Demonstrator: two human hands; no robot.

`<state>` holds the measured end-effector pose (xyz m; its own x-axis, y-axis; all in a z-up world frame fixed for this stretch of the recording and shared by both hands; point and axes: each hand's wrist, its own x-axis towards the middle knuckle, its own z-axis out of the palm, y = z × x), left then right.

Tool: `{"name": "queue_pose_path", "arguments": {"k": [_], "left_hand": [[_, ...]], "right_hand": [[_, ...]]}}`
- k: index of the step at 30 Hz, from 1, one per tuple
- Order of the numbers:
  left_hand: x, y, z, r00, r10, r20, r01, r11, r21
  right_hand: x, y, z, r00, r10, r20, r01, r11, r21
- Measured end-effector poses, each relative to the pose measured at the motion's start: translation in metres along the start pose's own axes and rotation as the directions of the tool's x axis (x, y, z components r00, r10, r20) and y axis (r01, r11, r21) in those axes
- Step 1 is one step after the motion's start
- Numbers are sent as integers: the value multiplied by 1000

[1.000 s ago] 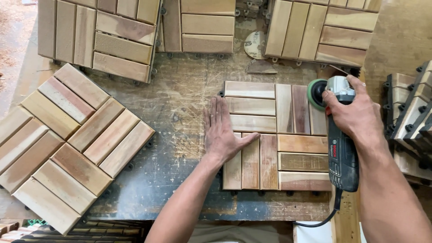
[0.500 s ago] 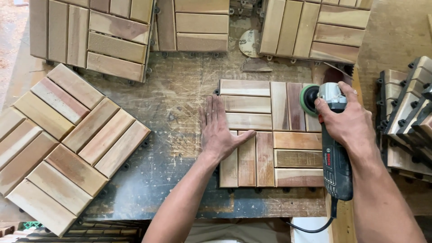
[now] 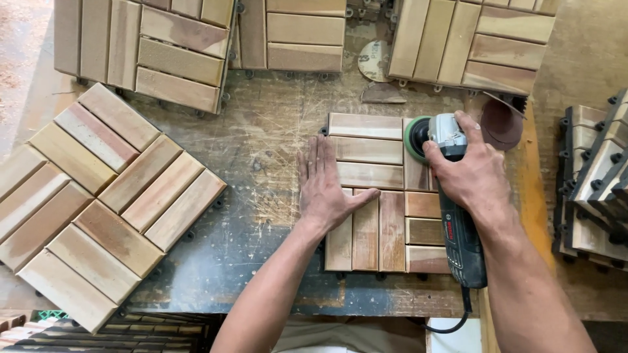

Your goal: Sanding the surface of interlocking wooden floor tiles using a handheld power sander to achieve a smooth finish.

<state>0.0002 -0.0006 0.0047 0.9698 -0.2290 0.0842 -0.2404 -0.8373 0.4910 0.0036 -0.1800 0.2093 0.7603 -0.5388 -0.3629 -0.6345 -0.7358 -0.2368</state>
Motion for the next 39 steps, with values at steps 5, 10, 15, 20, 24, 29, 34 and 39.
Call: {"name": "queue_pose_path", "arguments": {"k": [5,10,15,20,24,29,34,39], "left_hand": [[-2,14,-25,986,-46,-158,-4,954,-300],[-4,14,-21,971,-41,-237,-37,947,-319],[-6,11,-17,928,-68,-366,-89,914,-395],[-11,1,-13,915,-106,-390,-107,866,-488],[-13,1,-15,907,-121,-403,-123,839,-530],[-14,2,-11,889,-149,-433,-113,845,-523],[-13,-2,-5,885,-143,-444,-130,838,-529],[-14,-1,-10,876,-141,-461,-141,839,-526]], "right_hand": [[-4,-3,17,985,-158,-71,162,985,52],[-6,-15,28,978,-204,-41,205,978,28],[-11,-29,37,964,-267,-4,267,964,-16],[-13,-37,52,947,-321,0,321,946,-42],[-20,-42,60,936,-353,6,352,934,-59],[-29,-45,64,930,-366,9,366,928,-66],[-36,-46,67,916,-401,19,401,914,-67],[-33,-41,70,914,-405,3,405,914,-24]]}}
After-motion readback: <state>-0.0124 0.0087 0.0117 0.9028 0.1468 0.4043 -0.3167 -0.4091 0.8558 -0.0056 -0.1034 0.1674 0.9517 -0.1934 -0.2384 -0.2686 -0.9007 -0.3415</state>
